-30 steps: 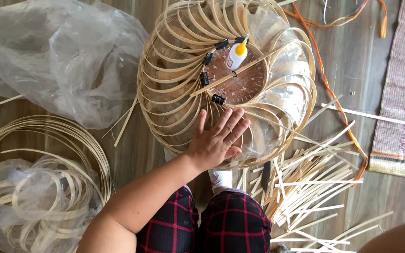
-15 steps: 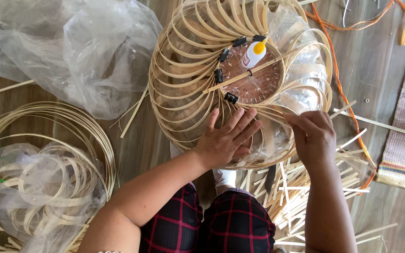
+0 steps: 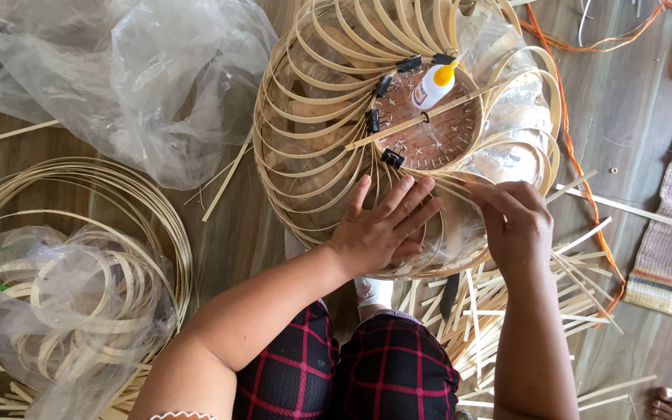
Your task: The person assembles a spherical bamboo structure by applying adhesive to wood strips and securing them to a circular base using binder clips. They weave additional bamboo strips through the frame and use a metal tool to adjust and tighten the weave.
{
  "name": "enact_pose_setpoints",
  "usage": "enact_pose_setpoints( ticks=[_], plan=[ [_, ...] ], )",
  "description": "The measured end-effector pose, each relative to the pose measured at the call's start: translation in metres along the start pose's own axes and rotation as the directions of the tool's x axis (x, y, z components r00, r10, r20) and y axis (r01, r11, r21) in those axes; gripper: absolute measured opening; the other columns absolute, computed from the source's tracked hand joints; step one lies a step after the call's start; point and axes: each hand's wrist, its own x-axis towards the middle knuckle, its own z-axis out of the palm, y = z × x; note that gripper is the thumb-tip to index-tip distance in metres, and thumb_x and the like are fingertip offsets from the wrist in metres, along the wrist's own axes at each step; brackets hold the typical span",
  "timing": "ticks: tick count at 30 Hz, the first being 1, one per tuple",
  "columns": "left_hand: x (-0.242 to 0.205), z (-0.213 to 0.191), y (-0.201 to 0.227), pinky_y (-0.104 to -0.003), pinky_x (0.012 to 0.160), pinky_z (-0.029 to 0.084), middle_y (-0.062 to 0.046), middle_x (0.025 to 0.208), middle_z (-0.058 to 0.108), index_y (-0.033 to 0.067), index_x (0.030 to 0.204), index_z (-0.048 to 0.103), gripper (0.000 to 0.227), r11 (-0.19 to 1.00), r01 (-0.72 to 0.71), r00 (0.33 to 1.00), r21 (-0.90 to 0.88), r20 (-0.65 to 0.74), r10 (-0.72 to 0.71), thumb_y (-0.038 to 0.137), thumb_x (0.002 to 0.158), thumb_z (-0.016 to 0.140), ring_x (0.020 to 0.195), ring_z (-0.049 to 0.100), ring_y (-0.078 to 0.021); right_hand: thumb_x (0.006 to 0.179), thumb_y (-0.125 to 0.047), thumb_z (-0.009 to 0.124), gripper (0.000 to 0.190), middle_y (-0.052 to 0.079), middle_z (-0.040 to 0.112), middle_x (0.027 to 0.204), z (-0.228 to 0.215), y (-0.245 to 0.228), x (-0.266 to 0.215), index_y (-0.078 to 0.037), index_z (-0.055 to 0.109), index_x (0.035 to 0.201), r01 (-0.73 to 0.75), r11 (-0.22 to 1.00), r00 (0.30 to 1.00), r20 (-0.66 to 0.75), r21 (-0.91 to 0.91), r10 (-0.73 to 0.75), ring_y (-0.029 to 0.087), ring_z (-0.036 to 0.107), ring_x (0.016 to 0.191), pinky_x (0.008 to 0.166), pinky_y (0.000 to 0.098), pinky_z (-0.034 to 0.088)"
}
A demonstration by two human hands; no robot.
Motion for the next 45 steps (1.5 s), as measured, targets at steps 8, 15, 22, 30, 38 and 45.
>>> enact_pose_setpoints(
  ticks=[8,15,22,30,38,45],
  plan=[
    [0.002,-0.002,0.002,-0.065,0.124,-0.002,-0.003,0.177,0.015,0.0271,0.17,0.022,0.075,1.0,0.019,1.0,0.01,0.019,-0.019,0.064,0.109,0.043,0.163,0.006,-0.0235,0.095,-0.001,0.077,0.024,0.007,0.067,0.097,0.001,0.005,0.003,-0.014,0.08,0.115,0.012,1.0,1.0,0.011,-0.018,-0.011,0.02,0.067,0.085,0.075,0.0319,0.054],
    [0.005,-0.003,0.005,-0.071,0.121,-0.004,-0.001,0.176,0.013,0.0299,0.168,0.024,0.074,0.995,0.062,0.997,-0.08,0.052,-0.058,0.065,0.105,0.042,0.162,0.003,-0.0238,0.095,0.001,0.074,0.028,0.006,0.067,0.097,0.005,-0.002,-0.001,-0.016,0.08,0.116,-0.054,0.999,0.998,-0.022,0.0,0.054,0.018,0.067,0.085,0.075,0.031,0.054],
    [0.01,-0.004,0.008,-0.069,0.119,0.018,-0.005,0.174,0.014,0.0257,0.164,0.026,0.076,0.989,0.073,0.99,-0.126,0.131,-0.056,0.062,0.102,0.047,0.159,0.016,-0.0263,0.099,-0.008,0.074,0.017,0.003,0.07,0.093,0.006,0.0,0.003,-0.014,0.077,0.115,-0.034,0.977,0.999,0.001,-0.213,0.035,0.019,0.068,0.088,0.09,0.0371,0.049],
    [0.005,-0.004,0.004,-0.058,0.112,0.027,-0.008,0.174,0.021,0.0199,0.166,0.029,0.079,0.998,0.003,0.999,0.057,-0.035,-0.001,0.063,0.105,0.053,0.149,0.033,-0.0256,0.098,-0.021,0.085,0.034,0.01,0.07,0.11,0.022,-0.008,0.057,-0.008,0.072,0.126,-0.005,1.0,0.996,-0.086,0.006,0.006,0.026,0.067,0.103,0.093,0.038,0.051],
    [0.005,-0.001,0.003,-0.058,0.11,0.023,-0.008,0.173,0.025,0.0198,0.164,0.032,0.077,0.99,-0.01,0.998,0.139,-0.065,0.019,0.063,0.105,0.054,0.147,0.031,-0.027,0.079,-0.031,0.094,0.053,0.013,0.063,0.117,0.068,-0.025,0.127,-0.01,0.057,0.111,0.181,0.884,0.889,-0.314,-0.432,-0.335,0.03,0.061,0.105,0.088,0.0437,0.051],
    [0.007,0.0,0.0,-0.06,0.115,0.02,-0.007,0.174,0.018,0.0219,0.165,0.027,0.077,1.0,-0.001,1.0,0.004,-0.011,0.001,0.059,0.103,0.054,0.146,0.033,-0.027,0.103,-0.011,0.075,0.032,0.013,0.068,0.103,-0.011,-0.01,0.042,0.0,0.06,0.129,-0.16,0.986,0.987,0.015,0.044,0.16,0.019,0.063,0.085,0.077,0.0336,0.052]
  ],
)
